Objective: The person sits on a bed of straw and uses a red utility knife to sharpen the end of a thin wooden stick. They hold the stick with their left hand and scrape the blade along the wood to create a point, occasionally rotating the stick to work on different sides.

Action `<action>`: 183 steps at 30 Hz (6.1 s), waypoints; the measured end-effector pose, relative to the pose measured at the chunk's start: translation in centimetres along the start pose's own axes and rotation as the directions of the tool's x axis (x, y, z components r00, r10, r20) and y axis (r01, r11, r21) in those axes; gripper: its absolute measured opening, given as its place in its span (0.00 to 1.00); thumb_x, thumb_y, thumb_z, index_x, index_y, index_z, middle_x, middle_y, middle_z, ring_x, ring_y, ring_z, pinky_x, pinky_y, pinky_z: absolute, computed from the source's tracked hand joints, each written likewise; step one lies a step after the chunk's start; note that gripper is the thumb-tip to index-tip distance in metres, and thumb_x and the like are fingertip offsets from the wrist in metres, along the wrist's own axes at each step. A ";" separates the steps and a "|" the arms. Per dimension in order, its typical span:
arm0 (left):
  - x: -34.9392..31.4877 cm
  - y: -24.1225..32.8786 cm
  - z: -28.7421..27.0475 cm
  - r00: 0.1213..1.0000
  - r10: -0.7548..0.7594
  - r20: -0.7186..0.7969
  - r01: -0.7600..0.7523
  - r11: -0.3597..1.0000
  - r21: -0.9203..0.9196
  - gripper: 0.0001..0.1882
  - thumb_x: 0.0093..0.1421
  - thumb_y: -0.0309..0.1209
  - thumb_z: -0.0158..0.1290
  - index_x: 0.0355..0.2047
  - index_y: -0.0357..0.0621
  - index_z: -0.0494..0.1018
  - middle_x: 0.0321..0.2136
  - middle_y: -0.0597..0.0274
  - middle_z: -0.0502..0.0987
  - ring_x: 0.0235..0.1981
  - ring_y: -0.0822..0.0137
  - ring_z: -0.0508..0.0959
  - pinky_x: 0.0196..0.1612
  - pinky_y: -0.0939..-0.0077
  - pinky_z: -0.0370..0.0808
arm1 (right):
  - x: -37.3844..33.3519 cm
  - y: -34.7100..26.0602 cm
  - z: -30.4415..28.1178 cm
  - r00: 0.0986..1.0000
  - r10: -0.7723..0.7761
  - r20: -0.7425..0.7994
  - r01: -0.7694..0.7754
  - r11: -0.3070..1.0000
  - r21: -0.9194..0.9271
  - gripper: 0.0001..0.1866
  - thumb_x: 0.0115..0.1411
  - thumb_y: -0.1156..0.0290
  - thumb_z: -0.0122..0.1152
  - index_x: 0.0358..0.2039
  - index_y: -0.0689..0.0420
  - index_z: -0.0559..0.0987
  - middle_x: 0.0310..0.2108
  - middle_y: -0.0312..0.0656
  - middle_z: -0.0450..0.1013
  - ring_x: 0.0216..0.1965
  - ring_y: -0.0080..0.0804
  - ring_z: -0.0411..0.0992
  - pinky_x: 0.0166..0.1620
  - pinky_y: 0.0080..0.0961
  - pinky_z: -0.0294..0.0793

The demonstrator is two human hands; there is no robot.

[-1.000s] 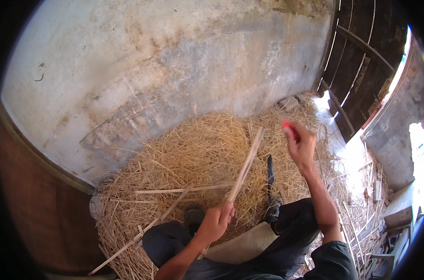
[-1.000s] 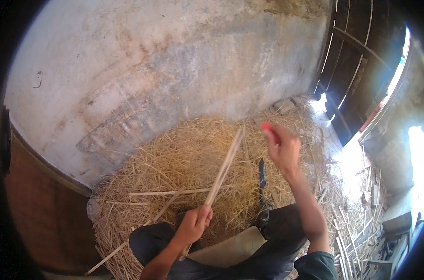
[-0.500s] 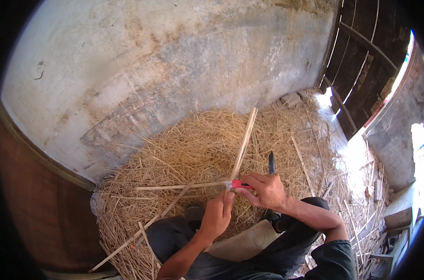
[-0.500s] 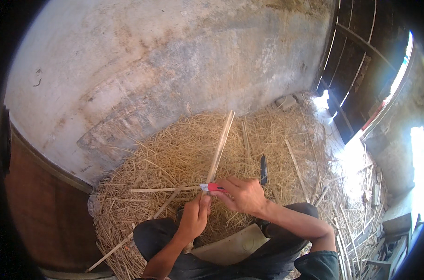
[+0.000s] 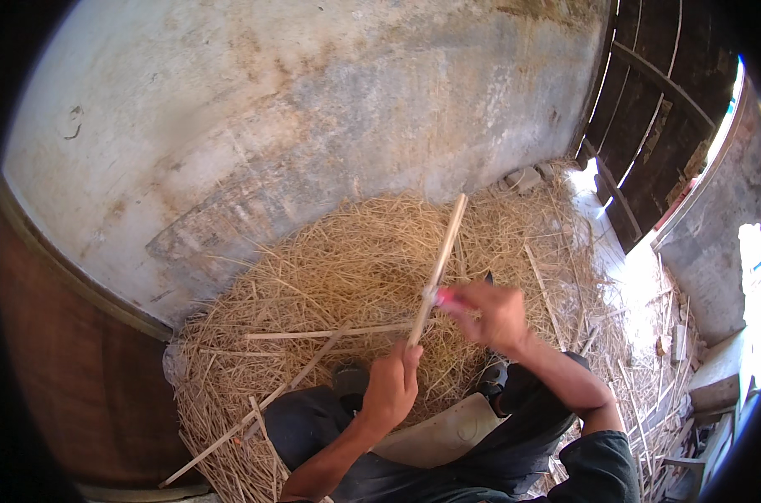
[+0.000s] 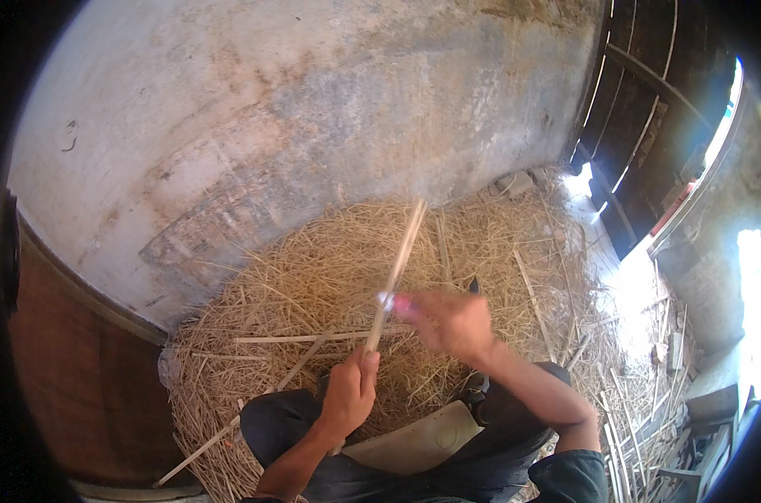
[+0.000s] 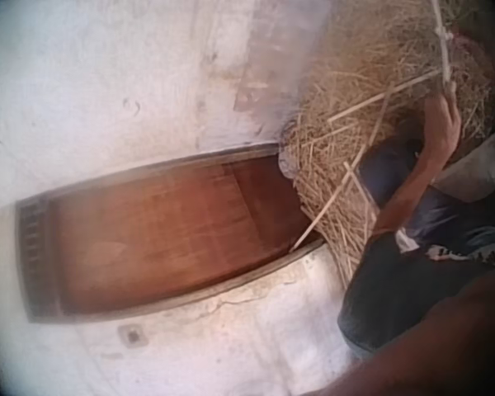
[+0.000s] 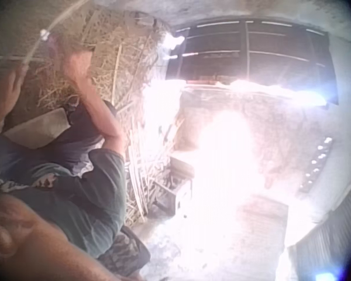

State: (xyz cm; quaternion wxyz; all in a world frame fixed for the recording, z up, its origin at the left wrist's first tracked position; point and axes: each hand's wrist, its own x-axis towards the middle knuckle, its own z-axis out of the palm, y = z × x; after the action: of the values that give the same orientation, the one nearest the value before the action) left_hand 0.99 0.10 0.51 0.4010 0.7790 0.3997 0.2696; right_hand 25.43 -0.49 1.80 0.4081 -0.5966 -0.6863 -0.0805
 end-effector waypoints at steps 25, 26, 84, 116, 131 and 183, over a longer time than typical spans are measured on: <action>1.8 0.5 -1.1 0.747 -0.098 0.658 0.586 0.564 -0.581 0.35 0.80 0.58 0.31 0.46 0.38 0.74 0.18 0.71 0.64 0.14 0.77 0.63 0.20 0.77 0.68 | 1.5 3.1 -2.9 0.806 0.447 0.388 -0.532 0.260 0.806 0.28 0.76 0.47 0.56 0.55 0.64 0.82 0.28 0.32 0.74 0.17 0.12 0.55 0.23 0.18 0.55; 2.0 0.6 -0.8 0.745 -0.096 0.660 0.587 0.563 -0.581 0.35 0.79 0.58 0.32 0.46 0.37 0.74 0.18 0.70 0.64 0.15 0.77 0.64 0.20 0.77 0.68 | 1.4 2.8 -2.9 0.815 0.439 0.379 -0.507 0.222 0.833 0.25 0.75 0.51 0.59 0.51 0.64 0.82 0.24 0.30 0.71 0.16 0.12 0.56 0.22 0.18 0.55; -0.5 -0.5 0.9 0.995 0.093 -0.026 -0.096 0.989 -0.114 0.18 0.80 0.37 0.45 0.34 0.37 0.73 0.14 0.61 0.70 0.14 0.69 0.71 0.22 0.70 0.68 | 2.3 3.1 -3.0 0.986 0.143 -0.082 -0.145 0.989 -0.018 0.11 0.68 0.61 0.68 0.45 0.51 0.90 0.32 0.42 0.86 0.24 0.30 0.83 0.25 0.30 0.81; -0.9 -0.1 1.8 0.995 0.072 -0.073 -0.081 0.990 -0.117 0.12 0.78 0.32 0.49 0.39 0.37 0.75 0.15 0.57 0.71 0.14 0.69 0.72 0.21 0.67 0.68 | 2.4 1.8 -2.5 0.994 0.070 -0.086 -0.068 0.997 0.032 0.10 0.65 0.62 0.72 0.39 0.54 0.88 0.27 0.40 0.81 0.22 0.37 0.80 0.26 0.33 0.79; -0.2 -0.6 0.8 0.995 0.049 -0.088 -0.060 0.991 -0.123 0.15 0.79 0.35 0.47 0.37 0.37 0.74 0.15 0.60 0.70 0.15 0.69 0.72 0.23 0.68 0.69 | -1.0 -2.1 -0.3 0.987 -0.022 0.162 0.006 0.995 0.102 0.10 0.63 0.64 0.74 0.42 0.53 0.88 0.29 0.40 0.82 0.23 0.36 0.81 0.25 0.32 0.79; -1.3 -0.3 0.9 0.993 0.097 -0.060 -0.100 0.993 -0.056 0.13 0.77 0.32 0.51 0.39 0.34 0.74 0.17 0.50 0.72 0.16 0.56 0.76 0.23 0.64 0.70 | 3.9 5.9 -2.2 0.964 0.183 -0.194 -0.195 0.980 -0.047 0.11 0.65 0.65 0.70 0.42 0.59 0.88 0.26 0.42 0.83 0.21 0.27 0.78 0.24 0.26 0.75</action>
State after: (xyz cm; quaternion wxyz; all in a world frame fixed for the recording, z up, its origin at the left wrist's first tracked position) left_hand 0.86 -1.24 -0.36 0.3983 0.7776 0.3639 0.3228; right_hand 31.81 2.76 3.54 0.4573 -0.6622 -0.5814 -0.1200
